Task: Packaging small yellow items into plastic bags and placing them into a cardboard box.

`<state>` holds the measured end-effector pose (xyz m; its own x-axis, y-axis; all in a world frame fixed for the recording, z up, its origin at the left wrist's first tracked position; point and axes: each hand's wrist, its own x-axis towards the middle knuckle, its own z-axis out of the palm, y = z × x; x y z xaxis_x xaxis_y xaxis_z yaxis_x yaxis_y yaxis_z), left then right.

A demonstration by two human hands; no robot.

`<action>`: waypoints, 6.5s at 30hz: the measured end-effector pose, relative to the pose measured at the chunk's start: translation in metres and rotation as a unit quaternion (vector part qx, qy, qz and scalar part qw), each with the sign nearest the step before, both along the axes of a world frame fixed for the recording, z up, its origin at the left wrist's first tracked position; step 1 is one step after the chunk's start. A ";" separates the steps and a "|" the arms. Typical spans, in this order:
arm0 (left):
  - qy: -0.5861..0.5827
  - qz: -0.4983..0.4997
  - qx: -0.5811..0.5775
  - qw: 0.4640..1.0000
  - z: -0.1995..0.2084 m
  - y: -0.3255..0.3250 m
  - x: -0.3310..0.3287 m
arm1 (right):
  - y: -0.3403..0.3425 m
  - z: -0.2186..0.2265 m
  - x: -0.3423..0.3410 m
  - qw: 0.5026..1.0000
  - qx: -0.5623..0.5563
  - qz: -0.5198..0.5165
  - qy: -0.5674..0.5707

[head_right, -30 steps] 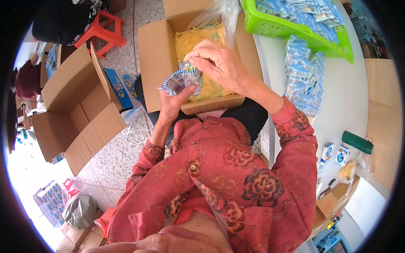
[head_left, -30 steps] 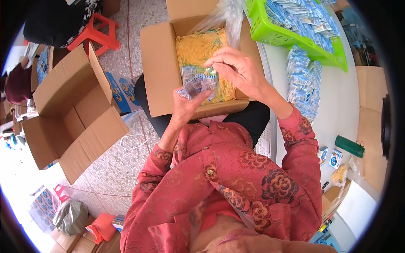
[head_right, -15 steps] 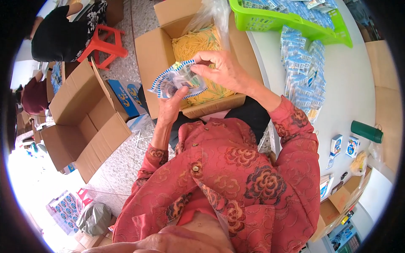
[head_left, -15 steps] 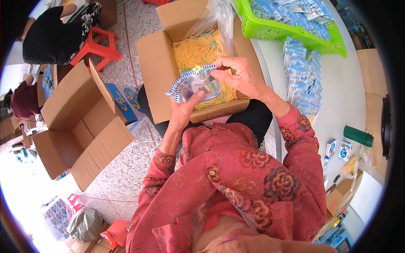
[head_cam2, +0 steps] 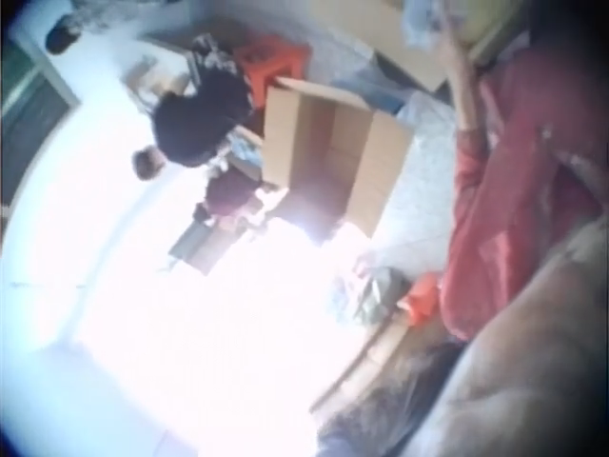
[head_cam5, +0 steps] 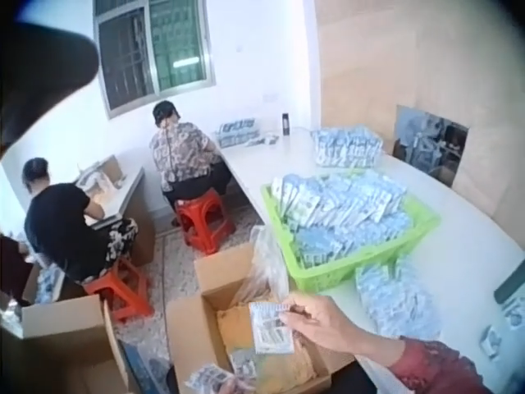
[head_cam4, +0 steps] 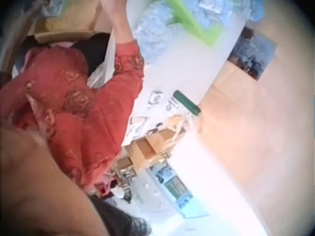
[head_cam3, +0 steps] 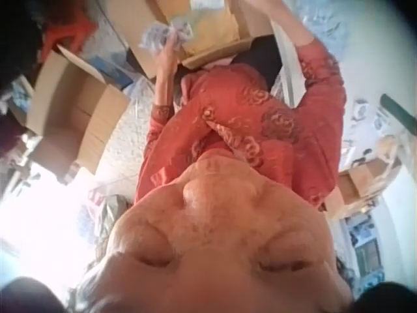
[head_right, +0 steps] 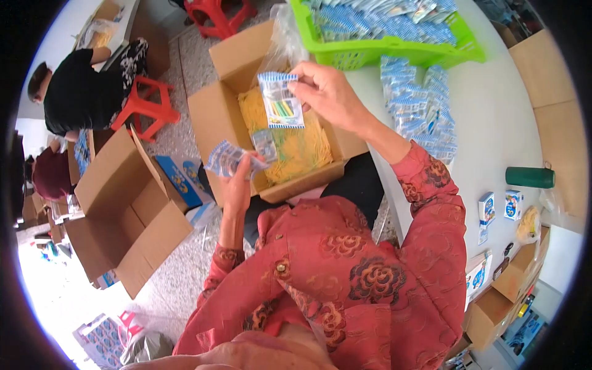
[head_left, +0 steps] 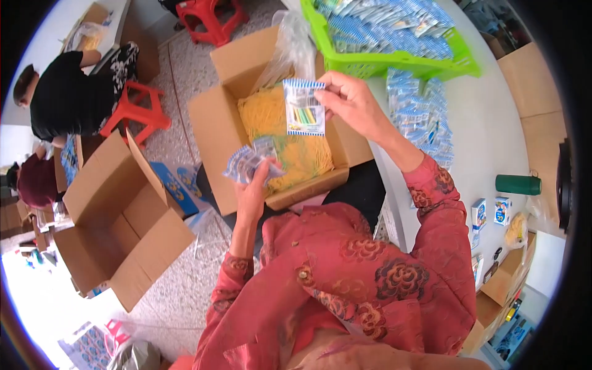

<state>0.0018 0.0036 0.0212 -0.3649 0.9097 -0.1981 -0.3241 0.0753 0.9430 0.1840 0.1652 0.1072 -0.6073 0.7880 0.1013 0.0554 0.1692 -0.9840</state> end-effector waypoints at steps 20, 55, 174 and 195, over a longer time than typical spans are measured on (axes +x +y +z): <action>-0.012 -0.022 0.014 1.000 -0.003 -0.018 -0.007 | 0.268 -0.027 -0.003 0.788 0.412 -0.420 -0.181; 0.003 -0.012 -0.034 0.999 0.007 0.003 0.009 | 0.198 0.014 -0.008 0.762 0.558 -0.286 -0.165; -0.007 0.073 -0.068 0.995 -0.024 -0.004 -0.033 | 0.014 -0.373 -0.078 0.867 0.009 0.001 -0.498; -0.024 0.056 0.017 0.998 -0.019 -0.024 -0.028 | -0.015 -0.292 -0.039 0.831 -0.395 0.181 -0.347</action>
